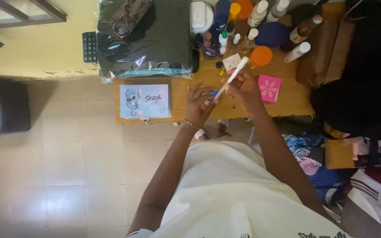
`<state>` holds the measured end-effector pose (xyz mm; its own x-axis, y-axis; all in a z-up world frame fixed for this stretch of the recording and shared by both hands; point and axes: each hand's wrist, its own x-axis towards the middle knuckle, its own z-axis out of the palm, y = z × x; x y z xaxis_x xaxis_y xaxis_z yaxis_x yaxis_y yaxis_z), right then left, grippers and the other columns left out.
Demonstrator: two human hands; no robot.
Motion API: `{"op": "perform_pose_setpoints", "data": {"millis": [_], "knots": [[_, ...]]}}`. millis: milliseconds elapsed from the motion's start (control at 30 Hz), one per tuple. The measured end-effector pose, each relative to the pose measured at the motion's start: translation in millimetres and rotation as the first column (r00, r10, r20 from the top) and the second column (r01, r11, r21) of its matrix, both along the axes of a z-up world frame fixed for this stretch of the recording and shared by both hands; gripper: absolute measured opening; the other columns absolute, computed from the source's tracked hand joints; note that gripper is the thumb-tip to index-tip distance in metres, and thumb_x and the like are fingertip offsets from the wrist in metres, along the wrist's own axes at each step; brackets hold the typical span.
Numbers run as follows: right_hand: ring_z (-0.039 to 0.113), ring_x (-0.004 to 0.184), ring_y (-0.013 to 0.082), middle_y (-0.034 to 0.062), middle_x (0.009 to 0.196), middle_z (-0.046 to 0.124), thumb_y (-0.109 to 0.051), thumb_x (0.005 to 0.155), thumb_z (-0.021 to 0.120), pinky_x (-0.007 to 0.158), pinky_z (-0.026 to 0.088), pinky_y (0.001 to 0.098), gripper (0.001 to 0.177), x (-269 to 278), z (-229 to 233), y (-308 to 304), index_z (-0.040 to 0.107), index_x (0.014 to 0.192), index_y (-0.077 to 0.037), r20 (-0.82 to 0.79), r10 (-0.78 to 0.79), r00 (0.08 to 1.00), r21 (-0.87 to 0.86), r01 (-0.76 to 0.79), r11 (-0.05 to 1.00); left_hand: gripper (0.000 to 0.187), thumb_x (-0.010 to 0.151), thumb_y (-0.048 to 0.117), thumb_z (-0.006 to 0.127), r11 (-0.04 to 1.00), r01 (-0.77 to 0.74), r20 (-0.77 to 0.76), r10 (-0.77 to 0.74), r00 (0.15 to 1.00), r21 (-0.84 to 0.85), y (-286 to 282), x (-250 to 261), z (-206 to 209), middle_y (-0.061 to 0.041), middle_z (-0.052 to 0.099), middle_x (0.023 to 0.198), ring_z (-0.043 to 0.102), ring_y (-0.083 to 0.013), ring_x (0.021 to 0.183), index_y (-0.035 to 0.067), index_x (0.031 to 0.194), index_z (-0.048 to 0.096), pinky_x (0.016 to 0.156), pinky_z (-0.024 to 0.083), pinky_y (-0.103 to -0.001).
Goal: The recorder is crafting or assembling items using ribbons, tape, and small tools at a dresser.
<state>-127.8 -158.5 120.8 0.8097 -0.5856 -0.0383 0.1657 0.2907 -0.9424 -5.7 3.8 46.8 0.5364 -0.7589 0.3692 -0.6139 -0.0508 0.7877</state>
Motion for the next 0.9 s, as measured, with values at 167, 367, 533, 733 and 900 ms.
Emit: {"op": "perform_pose_setpoints", "data": {"millis": [167, 367, 533, 733, 900], "knots": [[0.068, 0.079, 0.0134, 0.0107, 0.104, 0.074, -0.016, 0.103, 0.065, 0.071, 0.056, 0.0268, 0.023, -7.6, -18.5, -11.3, 0.061, 0.122, -0.004, 0.001, -0.043, 0.999, -0.063, 0.043, 0.997, 0.019, 0.087, 0.018, 0.085, 0.999, 0.039, -0.053, -0.039, 0.998, -0.014, -1.4, 7.3, -5.0, -0.005, 0.071, 0.130, 0.053, -0.0300, 0.141, 0.015, 0.104, 0.078, 0.126, 0.034, -0.053], [0.068, 0.076, 0.0140, 0.0130, 0.101, 0.074, -0.022, 0.108, 0.064, 0.071, 0.055, 0.0269, 0.024, -13.5, -4.5, -10.5, 0.062, 0.120, -0.002, 0.028, -0.266, 0.963, -0.087, 0.268, 0.960, 0.070, 0.083, 0.002, 0.074, 0.989, 0.038, -0.320, -0.083, 0.944, -0.145, 6.7, 9.1, -32.0, -0.016, 0.050, 0.157, 0.044, -0.0327, 0.151, 0.005, 0.149, 0.049, 0.127, 0.033, -0.044], [0.069, 0.078, 0.0140, 0.0121, 0.100, 0.074, -0.025, 0.108, 0.065, 0.073, 0.057, 0.0276, 0.024, -17.8, -13.8, -12.7, 0.063, 0.118, -0.002, 0.055, -0.438, 0.897, -0.131, 0.441, 0.888, 0.098, 0.074, -0.003, 0.074, 0.984, 0.118, -0.514, -0.172, 0.840, -0.135, 3.5, 4.3, -54.9, -0.015, 0.041, 0.161, 0.036, -0.0280, 0.152, 0.004, 0.160, 0.026, 0.124, 0.032, -0.040], [0.068, 0.081, 0.0128, 0.0111, 0.105, 0.074, -0.025, 0.107, 0.066, 0.076, 0.057, 0.0270, 0.025, -10.6, -20.1, -4.7, 0.061, 0.119, -0.004, 0.103, -0.490, 0.866, -0.155, 0.500, 0.852, 0.091, 0.059, 0.000, 0.089, 0.994, 0.079, -0.169, -0.066, 0.983, 0.072, -9.7, 4.5, -59.1, -0.019, 0.049, 0.148, 0.045, -0.0399, 0.137, 0.010, 0.140, 0.050, 0.115, 0.038, -0.044], [0.067, 0.081, 0.0131, 0.0112, 0.104, 0.075, -0.023, 0.107, 0.066, 0.075, 0.056, 0.0277, 0.024, -4.5, -41.0, 3.3, 0.064, 0.117, -0.002, 0.002, -0.375, 0.927, -0.174, 0.370, 0.913, 0.057, 0.073, -0.012, 0.069, 0.999, 0.044, -0.226, -0.038, 0.973, 0.019, -5.7, 9.0, -76.2, -0.016, 0.057, 0.143, 0.057, -0.0391, 0.135, 0.011, 0.124, 0.067, 0.114, 0.050, -0.044]]}}
